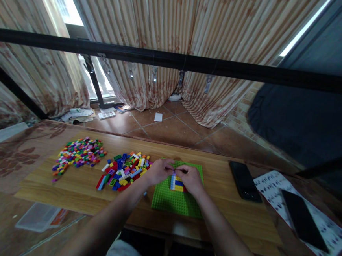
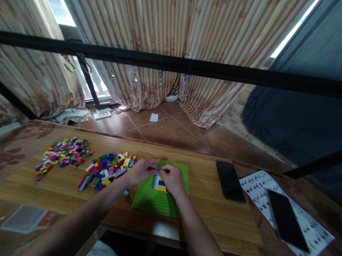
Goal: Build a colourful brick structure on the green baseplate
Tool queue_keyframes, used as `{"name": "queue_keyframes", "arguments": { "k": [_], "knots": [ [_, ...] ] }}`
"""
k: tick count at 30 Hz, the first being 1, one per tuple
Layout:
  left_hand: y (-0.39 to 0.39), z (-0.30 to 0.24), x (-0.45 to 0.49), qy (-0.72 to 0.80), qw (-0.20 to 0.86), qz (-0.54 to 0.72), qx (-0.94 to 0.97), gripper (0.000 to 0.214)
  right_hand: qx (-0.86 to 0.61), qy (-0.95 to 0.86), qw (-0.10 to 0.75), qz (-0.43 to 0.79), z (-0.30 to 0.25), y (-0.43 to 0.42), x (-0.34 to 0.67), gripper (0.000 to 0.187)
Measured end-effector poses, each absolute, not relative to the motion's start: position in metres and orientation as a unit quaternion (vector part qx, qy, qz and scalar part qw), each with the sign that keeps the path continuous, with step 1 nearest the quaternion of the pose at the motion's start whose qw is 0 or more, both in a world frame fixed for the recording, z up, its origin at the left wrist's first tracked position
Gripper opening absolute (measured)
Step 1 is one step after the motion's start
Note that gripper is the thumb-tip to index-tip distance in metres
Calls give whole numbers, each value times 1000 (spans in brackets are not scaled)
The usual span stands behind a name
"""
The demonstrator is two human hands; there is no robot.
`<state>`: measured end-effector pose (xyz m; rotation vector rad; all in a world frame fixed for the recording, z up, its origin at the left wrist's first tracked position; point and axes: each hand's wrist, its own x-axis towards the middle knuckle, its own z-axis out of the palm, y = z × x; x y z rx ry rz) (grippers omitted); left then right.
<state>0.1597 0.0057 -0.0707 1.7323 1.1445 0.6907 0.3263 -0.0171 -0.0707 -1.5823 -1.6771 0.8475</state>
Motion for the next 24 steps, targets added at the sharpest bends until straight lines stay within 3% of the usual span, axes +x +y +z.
{"name": "queue_keyframes", "arguments": {
  "k": [12,18,24],
  "knots": [
    [4,-58,165,521,437,254,688,42,-615,-642,321,327,-68,-12,325,14],
    [3,-53,166,541,442,243,673,42,-610,-628,353,330,-67,-14,323,12],
    [-3,-60,169,550,442,261,659,40,-633,-564,437,300,-66,-29,347,36]
  ]
}}
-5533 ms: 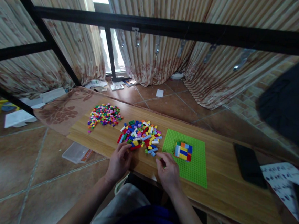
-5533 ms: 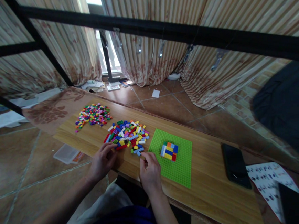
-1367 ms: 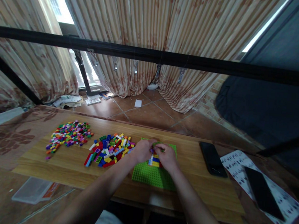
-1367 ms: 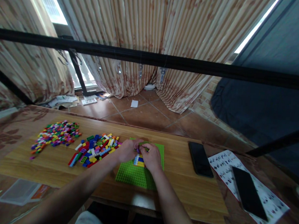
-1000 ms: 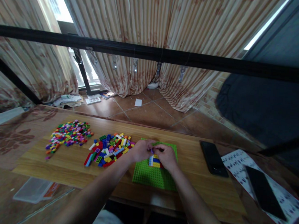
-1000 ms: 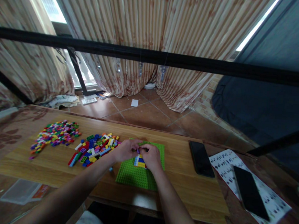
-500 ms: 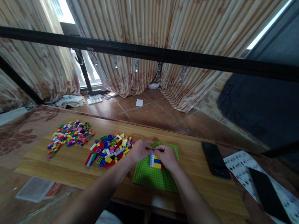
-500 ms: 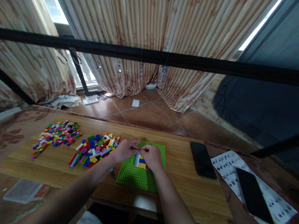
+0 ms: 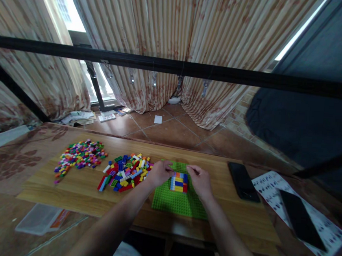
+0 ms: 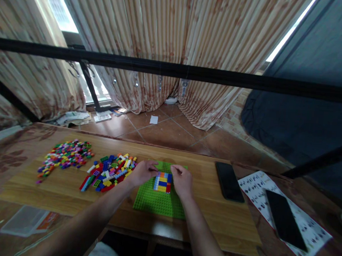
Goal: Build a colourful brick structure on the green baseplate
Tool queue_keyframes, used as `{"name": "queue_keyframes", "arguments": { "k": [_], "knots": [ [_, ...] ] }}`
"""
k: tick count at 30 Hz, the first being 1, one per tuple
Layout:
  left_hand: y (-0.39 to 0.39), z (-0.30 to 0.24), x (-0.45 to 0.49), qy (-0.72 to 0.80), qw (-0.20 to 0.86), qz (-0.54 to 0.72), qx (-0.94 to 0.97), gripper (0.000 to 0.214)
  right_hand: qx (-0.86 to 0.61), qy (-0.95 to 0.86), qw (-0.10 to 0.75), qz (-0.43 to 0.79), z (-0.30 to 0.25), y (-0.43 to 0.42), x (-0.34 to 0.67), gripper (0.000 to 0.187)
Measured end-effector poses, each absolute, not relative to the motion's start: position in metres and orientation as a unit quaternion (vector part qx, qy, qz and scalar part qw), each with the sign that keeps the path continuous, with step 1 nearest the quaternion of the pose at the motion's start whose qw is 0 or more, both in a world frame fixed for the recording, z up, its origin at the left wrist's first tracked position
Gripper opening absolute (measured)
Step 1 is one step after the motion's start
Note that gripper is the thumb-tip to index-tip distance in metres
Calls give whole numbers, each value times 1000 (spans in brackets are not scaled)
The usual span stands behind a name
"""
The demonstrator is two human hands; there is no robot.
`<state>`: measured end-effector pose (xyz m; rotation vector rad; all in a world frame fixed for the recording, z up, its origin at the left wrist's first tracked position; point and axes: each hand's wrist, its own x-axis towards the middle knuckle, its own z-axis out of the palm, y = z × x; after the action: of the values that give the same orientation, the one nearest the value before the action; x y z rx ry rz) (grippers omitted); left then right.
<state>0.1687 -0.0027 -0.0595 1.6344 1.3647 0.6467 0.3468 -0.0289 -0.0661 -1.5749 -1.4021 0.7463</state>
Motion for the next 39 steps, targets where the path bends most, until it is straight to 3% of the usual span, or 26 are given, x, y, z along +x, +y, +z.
{"name": "queue_keyframes", "arguments": {
  "k": [5,10,17,28,31,35,39],
  "knots": [
    [-17,-60,170,570,384,326,649,28,-663,-520,477,250,-76,-59,383,40],
    [-56,-63,174,567,255,349,701,36,-678,-573,430,163,-95,-89,397,39],
    [-89,-73,191,531,106,209,814,57,-678,-647,348,17,-108,-103,378,33],
    [-87,-83,188,518,59,188,832,63,-686,-658,308,-37,-112,-104,370,32],
    [-88,-86,187,518,56,194,831,63,-681,-654,329,-20,-114,-104,373,31],
    [-89,-88,185,513,54,203,832,63,-669,-614,418,34,-105,-104,375,31],
    [-89,-89,184,516,58,206,830,63,-641,-566,509,98,-50,-120,356,28]
  ]
}}
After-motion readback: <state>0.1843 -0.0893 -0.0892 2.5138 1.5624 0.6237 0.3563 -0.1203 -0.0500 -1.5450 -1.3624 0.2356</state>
